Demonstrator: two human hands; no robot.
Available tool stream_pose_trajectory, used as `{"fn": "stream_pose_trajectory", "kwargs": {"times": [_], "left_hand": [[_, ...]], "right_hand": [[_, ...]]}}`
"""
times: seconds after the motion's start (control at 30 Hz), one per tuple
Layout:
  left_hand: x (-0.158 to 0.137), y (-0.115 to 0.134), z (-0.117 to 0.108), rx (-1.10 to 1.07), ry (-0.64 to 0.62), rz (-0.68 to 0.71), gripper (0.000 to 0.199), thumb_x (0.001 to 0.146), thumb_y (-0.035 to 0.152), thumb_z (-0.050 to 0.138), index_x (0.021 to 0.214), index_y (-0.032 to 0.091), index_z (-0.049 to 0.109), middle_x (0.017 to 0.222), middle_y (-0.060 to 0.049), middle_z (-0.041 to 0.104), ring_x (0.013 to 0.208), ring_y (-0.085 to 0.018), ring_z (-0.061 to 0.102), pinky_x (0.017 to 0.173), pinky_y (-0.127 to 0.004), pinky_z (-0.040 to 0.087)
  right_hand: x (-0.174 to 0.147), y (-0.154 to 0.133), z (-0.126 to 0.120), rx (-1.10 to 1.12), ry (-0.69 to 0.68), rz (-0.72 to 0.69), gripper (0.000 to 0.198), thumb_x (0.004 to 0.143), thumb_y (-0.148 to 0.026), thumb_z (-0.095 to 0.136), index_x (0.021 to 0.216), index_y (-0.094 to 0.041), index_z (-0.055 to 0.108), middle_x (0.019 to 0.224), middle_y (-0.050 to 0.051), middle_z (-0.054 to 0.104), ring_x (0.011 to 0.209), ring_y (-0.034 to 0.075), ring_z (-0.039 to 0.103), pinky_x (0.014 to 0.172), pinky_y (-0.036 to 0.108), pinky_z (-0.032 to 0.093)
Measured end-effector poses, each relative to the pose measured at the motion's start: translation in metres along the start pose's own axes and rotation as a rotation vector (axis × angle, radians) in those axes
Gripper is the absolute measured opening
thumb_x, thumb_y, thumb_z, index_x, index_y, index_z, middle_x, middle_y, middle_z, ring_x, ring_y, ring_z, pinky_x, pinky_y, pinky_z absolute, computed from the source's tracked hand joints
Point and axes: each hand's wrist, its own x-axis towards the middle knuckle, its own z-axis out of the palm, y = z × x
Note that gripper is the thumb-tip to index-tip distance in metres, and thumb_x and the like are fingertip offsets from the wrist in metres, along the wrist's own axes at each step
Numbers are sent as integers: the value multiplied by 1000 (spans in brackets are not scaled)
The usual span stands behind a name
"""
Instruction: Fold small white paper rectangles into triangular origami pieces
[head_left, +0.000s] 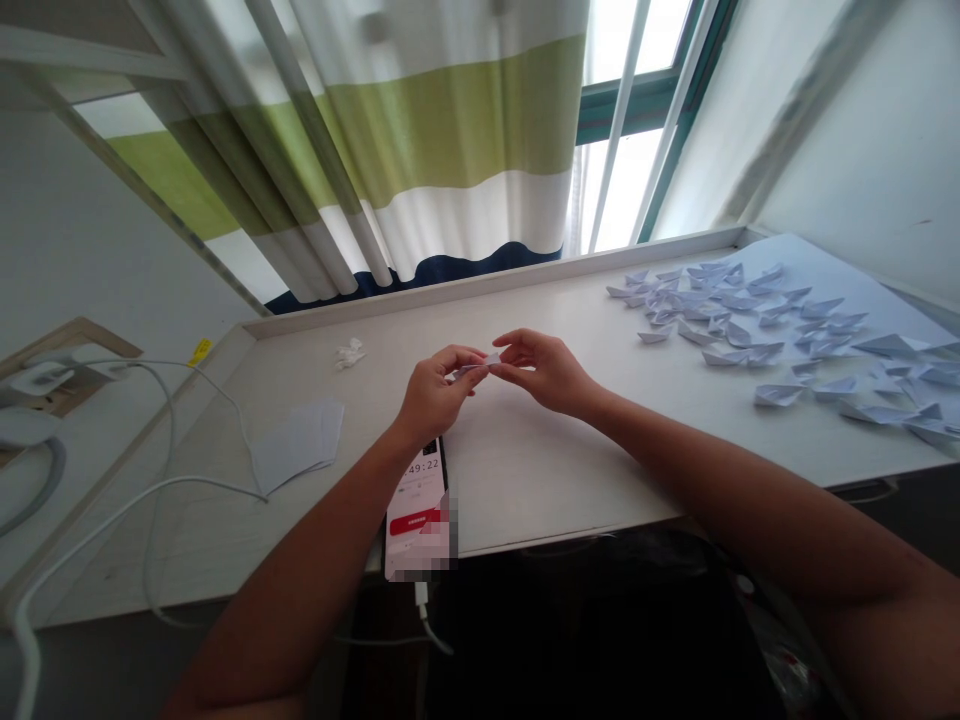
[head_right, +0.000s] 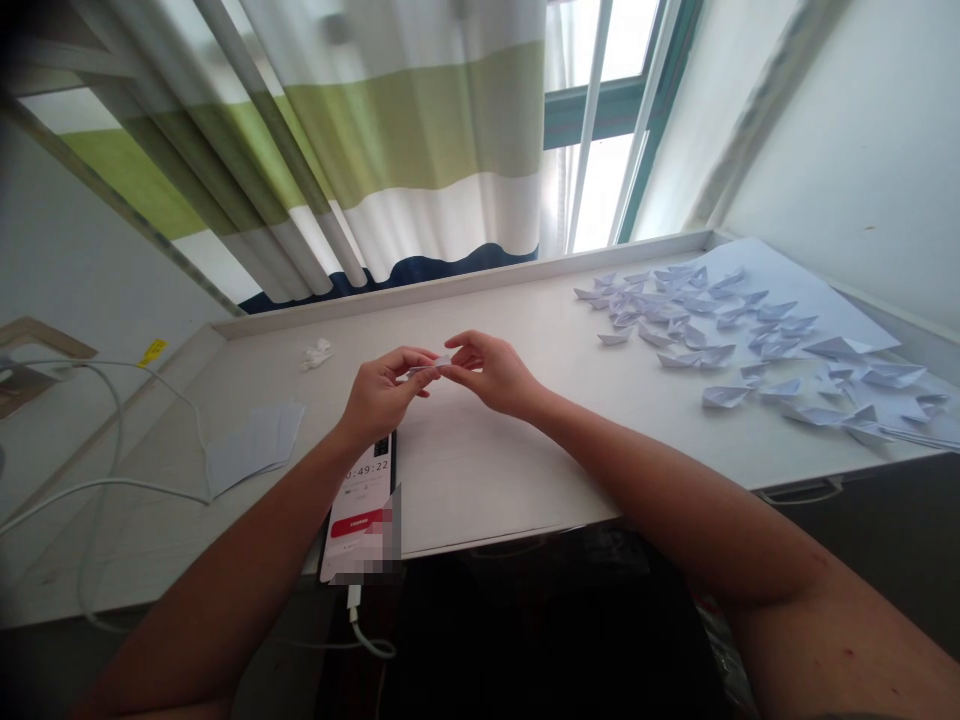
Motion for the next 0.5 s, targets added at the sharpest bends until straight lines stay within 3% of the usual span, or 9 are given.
{"fn": "stream_pose_trajectory", "kwargs": {"times": [0.13,0.27,0.37,0.5], "left_hand": [[0,1,-1,-21,0,-27,23,89,40,85,93,18,81,105,-9,81,84,-19,75,67,-31,64],[1,0,1,-84,22,-65,29,86,41,90,98,18,77,84,-4,79,72,-18,75,67,-31,64],[1,0,3,-184,51,-58,38,82,40,93,106,20,72,85,-2,80,67,-16,75,65,-31,65],[2,1,3,-241,60,-75,41,78,40,96,102,18,71,84,-3,81,63,-16,75,63,-30,63]], "right_hand": [[1,0,0,119,-43,96,45,77,-57,93,94,-18,79,95,10,84,92,26,80,89,46,66],[0,-4,1,103,-50,13,40,83,-57,89,92,-19,82,95,8,84,91,24,78,88,44,64],[-2,-6,4,71,-33,-32,35,87,-55,86,91,-20,82,92,7,84,87,23,77,88,44,63],[-3,-7,6,89,-27,-65,31,89,-51,86,93,-20,82,92,6,83,87,22,77,88,43,63]]}}
